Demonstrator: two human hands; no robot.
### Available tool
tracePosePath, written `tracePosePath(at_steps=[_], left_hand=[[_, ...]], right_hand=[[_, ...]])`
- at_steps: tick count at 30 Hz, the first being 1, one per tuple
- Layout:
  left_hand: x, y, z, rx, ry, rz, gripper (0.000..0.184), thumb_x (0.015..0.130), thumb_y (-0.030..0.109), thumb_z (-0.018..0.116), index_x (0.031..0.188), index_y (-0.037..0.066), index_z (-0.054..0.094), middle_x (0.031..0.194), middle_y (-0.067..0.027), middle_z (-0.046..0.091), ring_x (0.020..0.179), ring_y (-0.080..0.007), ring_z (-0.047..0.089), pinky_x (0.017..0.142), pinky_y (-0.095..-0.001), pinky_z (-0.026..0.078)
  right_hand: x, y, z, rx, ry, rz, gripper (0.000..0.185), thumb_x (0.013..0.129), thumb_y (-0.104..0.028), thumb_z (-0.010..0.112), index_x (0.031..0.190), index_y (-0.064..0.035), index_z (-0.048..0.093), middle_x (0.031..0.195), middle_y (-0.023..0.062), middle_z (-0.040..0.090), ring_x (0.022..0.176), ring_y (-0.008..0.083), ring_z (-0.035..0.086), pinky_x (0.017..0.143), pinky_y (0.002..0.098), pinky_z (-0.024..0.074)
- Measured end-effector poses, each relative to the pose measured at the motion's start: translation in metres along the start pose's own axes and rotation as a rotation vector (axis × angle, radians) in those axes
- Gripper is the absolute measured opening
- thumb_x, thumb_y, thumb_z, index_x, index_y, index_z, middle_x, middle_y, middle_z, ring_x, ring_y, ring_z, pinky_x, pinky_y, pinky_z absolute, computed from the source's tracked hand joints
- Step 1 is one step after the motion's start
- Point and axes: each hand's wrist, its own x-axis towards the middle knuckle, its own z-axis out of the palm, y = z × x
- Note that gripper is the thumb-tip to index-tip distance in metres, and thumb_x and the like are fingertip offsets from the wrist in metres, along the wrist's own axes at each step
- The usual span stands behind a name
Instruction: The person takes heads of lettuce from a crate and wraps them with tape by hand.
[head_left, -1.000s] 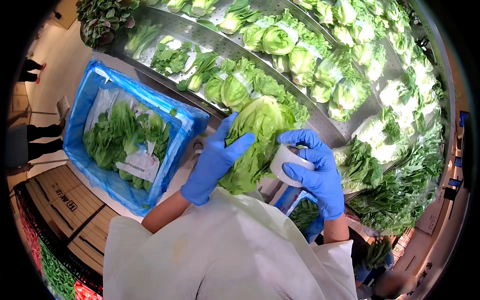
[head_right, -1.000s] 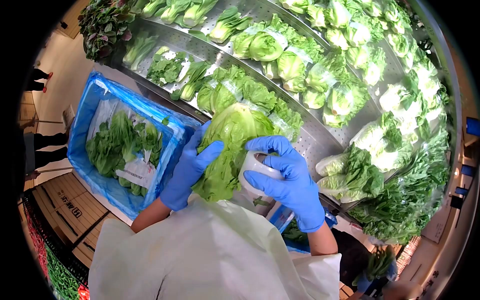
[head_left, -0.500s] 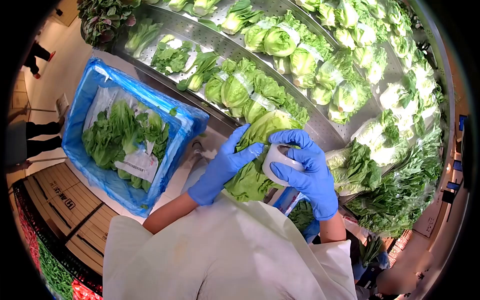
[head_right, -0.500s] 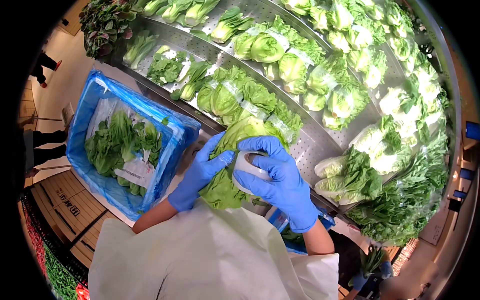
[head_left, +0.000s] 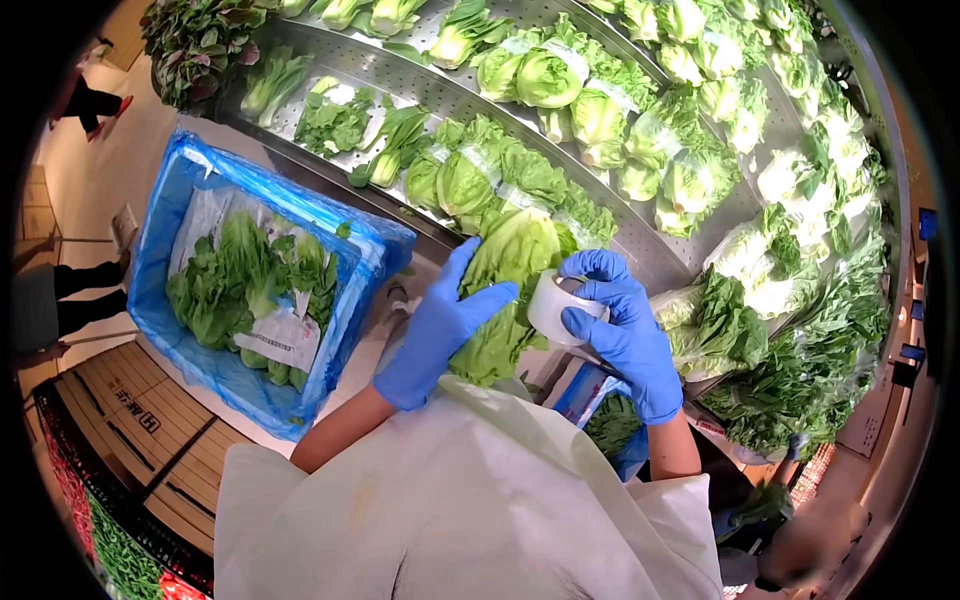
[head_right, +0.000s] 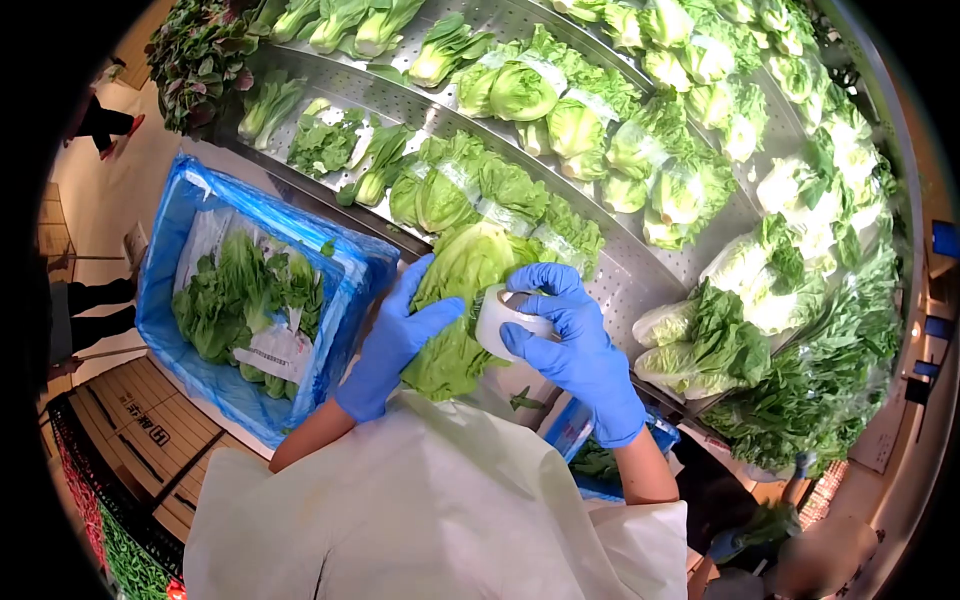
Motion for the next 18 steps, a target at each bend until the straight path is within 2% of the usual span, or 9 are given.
tracePosePath(at_steps=[1, 2, 4, 7, 9, 11, 13, 16, 18], left_hand=[[0.003, 0.005, -0.001, 0.035, 0.012, -0.003, 0.058, 0.079, 0.006, 0.063, 0.128, -0.004, 0.033, 0.106, -0.0105, 0.057, 0.092, -0.0105, 0.055, 0.078, -0.0231, 0.046], [0.006, 0.008, -0.001, 0.07, 0.023, -0.006, 0.058, 0.079, 0.006, 0.064, 0.128, -0.004, 0.034, 0.105, -0.01, 0.058, 0.09, -0.0101, 0.056, 0.077, -0.023, 0.047], [0.012, 0.003, -0.004, 0.086, -0.005, 0.034, 0.06, 0.077, 0.011, 0.067, 0.127, -0.003, 0.036, 0.102, -0.0102, 0.059, 0.088, -0.0105, 0.057, 0.074, -0.0236, 0.047], [0.023, -0.004, -0.019, 0.294, -0.052, -0.03, 0.062, 0.074, 0.016, 0.071, 0.125, -0.003, 0.04, 0.102, -0.0095, 0.059, 0.087, -0.0111, 0.057, 0.075, -0.0235, 0.047], [0.034, -0.01, -0.028, -0.01, -0.063, -0.245, 0.065, 0.072, 0.02, 0.073, 0.125, -0.003, 0.041, 0.105, -0.0098, 0.058, 0.088, -0.0122, 0.056, 0.077, -0.024, 0.046], [0.037, -0.015, -0.028, 0.086, -0.061, -0.218, 0.067, 0.072, 0.022, 0.073, 0.125, -0.003, 0.041, 0.106, -0.0101, 0.058, 0.09, -0.0124, 0.055, 0.078, -0.0244, 0.045], [0.041, -0.021, -0.029, 0.215, -0.065, -0.179, 0.072, 0.07, 0.027, 0.074, 0.127, -0.002, 0.04, 0.109, -0.011, 0.056, 0.094, -0.0127, 0.053, 0.081, -0.0253, 0.044], [0.044, -0.024, -0.033, 0.266, -0.051, -0.216, 0.067, 0.071, 0.024, 0.073, 0.125, -0.002, 0.043, 0.108, -0.0096, 0.057, 0.093, -0.0123, 0.053, 0.081, -0.0252, 0.044], [0.046, -0.012, -0.033, 0.228, -0.094, -0.202, 0.059, 0.074, 0.019, 0.071, 0.124, -0.001, 0.045, 0.107, -0.0086, 0.057, 0.092, -0.0121, 0.054, 0.08, -0.0255, 0.045]], right_hand=[[-0.001, 0.009, 0.002, 0.045, 0.051, -0.045, 0.028, 0.068, -0.019, 0.073, 0.085, 0.0002, 0.062, 0.096, 0.0092, 0.055, 0.091, 0.0218, 0.053, 0.079, 0.0308, 0.0434], [0.0, 0.008, 0.0, 0.047, 0.06, -0.048, 0.028, 0.068, -0.019, 0.073, 0.085, 0.0002, 0.062, 0.096, 0.0092, 0.055, 0.091, 0.0218, 0.053, 0.079, 0.0308, 0.0434], [0.002, 0.006, -0.004, -0.436, -0.049, -0.009, 0.028, 0.066, -0.023, 0.075, 0.079, -0.0029, 0.061, 0.082, 0.0089, 0.055, 0.079, 0.0229, 0.054, 0.071, 0.0299, 0.0441], [-0.004, 0.019, -0.006, -0.395, -0.036, -0.022, 0.034, 0.062, -0.029, 0.077, 0.08, -0.0051, 0.061, 0.077, 0.0105, 0.057, 0.072, 0.0234, 0.056, 0.065, 0.0314, 0.0444], [-0.005, 0.029, -0.006, -0.371, -0.015, -0.029, 0.037, 0.061, -0.031, 0.078, 0.081, -0.0062, 0.061, 0.075, 0.0114, 0.057, 0.069, 0.0236, 0.057, 0.063, 0.0321, 0.0446], [-0.006, 0.038, -0.005, -0.155, -0.048, 0.227, 0.035, 0.064, -0.028, 0.078, 0.082, -0.0035, 0.062, 0.073, 0.0054, 0.055, 0.07, 0.0143, 0.052, 0.065, 0.0291, 0.0416], [-0.002, 0.044, 0.005, -0.158, -0.024, 0.289, 0.036, 0.065, -0.029, 0.078, 0.083, -0.0031, 0.062, 0.072, 0.0049, 0.056, 0.069, 0.0128, 0.052, 0.064, 0.0279, 0.0417], [0.003, 0.038, 0.008, -0.154, -0.032, 0.413, 0.035, 0.066, -0.028, 0.078, 0.084, -0.0021, 0.061, 0.069, 0.0028, 0.057, 0.067, 0.0102, 0.052, 0.063, 0.025, 0.042], [0.0, 0.04, 0.002, 0.081, -0.115, 0.556, 0.029, 0.069, -0.024, 0.075, 0.083, -0.0027, 0.061, 0.071, -0.0001, 0.057, 0.068, 0.0091, 0.052, 0.065, 0.0239, 0.0423]])
